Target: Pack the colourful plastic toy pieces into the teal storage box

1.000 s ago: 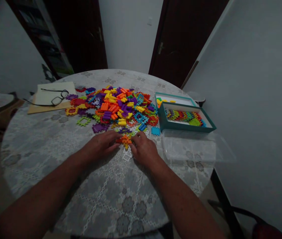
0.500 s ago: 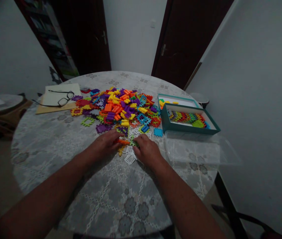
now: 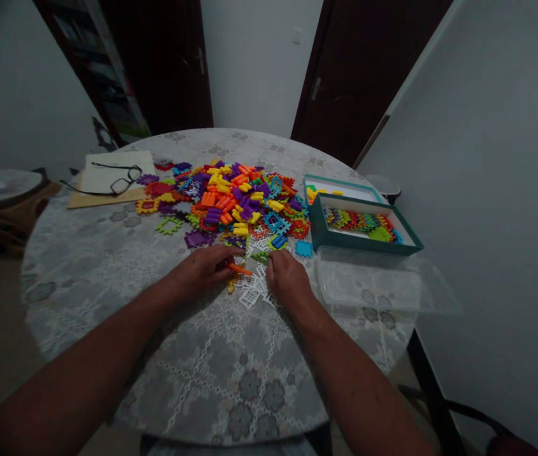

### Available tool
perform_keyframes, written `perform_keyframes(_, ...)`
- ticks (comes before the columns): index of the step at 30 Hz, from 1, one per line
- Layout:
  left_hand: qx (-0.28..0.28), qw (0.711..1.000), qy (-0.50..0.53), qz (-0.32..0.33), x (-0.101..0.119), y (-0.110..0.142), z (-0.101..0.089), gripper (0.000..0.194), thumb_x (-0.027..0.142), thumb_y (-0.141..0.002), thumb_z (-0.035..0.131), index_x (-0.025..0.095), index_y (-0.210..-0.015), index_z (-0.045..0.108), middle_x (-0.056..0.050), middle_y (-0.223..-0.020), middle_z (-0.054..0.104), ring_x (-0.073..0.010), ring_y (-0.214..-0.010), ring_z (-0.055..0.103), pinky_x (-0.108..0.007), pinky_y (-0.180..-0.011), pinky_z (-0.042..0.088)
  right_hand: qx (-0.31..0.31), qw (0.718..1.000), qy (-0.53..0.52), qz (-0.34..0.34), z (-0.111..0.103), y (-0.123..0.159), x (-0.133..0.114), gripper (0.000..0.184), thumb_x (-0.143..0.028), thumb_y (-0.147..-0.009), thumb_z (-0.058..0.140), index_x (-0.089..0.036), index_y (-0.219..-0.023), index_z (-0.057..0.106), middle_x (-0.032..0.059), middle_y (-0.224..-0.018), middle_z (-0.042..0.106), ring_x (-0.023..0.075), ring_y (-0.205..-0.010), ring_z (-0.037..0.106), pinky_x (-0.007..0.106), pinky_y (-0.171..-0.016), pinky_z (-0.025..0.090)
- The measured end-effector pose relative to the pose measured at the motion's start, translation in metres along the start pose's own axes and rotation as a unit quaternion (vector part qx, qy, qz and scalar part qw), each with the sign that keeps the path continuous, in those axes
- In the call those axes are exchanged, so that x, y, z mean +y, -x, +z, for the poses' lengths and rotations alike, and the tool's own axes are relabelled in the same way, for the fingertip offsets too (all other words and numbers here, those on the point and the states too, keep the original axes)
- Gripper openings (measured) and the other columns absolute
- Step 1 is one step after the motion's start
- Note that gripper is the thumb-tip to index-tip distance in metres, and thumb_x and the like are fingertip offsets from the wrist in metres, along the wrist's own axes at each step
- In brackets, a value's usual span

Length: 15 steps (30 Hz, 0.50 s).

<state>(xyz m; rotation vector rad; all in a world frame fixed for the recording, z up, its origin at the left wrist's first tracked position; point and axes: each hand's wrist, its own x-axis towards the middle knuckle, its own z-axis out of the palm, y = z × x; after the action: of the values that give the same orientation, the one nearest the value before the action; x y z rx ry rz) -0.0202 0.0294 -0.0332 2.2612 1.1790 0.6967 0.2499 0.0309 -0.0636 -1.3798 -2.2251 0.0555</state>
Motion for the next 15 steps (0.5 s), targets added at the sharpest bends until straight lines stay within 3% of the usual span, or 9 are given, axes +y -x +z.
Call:
perform_keyframes(4, 0.003, 1.000, 0.013, -0.021, 0.004, 0.000, 0.000, 0.054, 0.015, -0.095, 0.071, 0.027, -0.147, 0.066, -0.005, -0.105, 0.076, -0.0203, -0.088, 0.068, -0.037, -0.089, 0.055, 0.032, 0.999, -0.018, -0.030, -0.005, 0.000, -0.006, 0.018, -0.018, -0.106, 0.051, -0.020, -0.112, 0.069, 0.0118, -0.103, 0.072, 0.0259, -0.097, 0.068, 0.035, -0.087, 0.055)
perform_keyframes(9, 0.007, 0.999, 0.028, -0.029, 0.005, 0.001, -0.001, 0.059, 0.016, -0.095, 0.071, 0.027, -0.153, 0.063, -0.006, -0.106, 0.076, -0.0207, -0.089, 0.068, -0.038, -0.090, 0.055, -0.017, 0.995, -0.044, -0.089, -0.015, 0.001, -0.024, 0.020, -0.021, -0.110, 0.050, -0.021, -0.118, 0.067, 0.0100, -0.106, 0.070, 0.0234, -0.095, 0.067, 0.033, -0.084, 0.055)
perform_keyframes(15, 0.017, 1.000, -0.006, 0.020, 0.001, 0.000, 0.000, 0.030, 0.023, -0.098, 0.072, 0.026, -0.128, 0.075, -0.007, -0.111, 0.071, -0.0236, -0.102, 0.067, -0.041, -0.096, 0.055, -0.067, 0.992, -0.075, -0.082, -0.016, -0.002, -0.037, 0.024, -0.023, -0.111, 0.048, -0.023, -0.120, 0.070, 0.0103, -0.110, 0.070, 0.0236, -0.101, 0.068, 0.034, -0.089, 0.056)
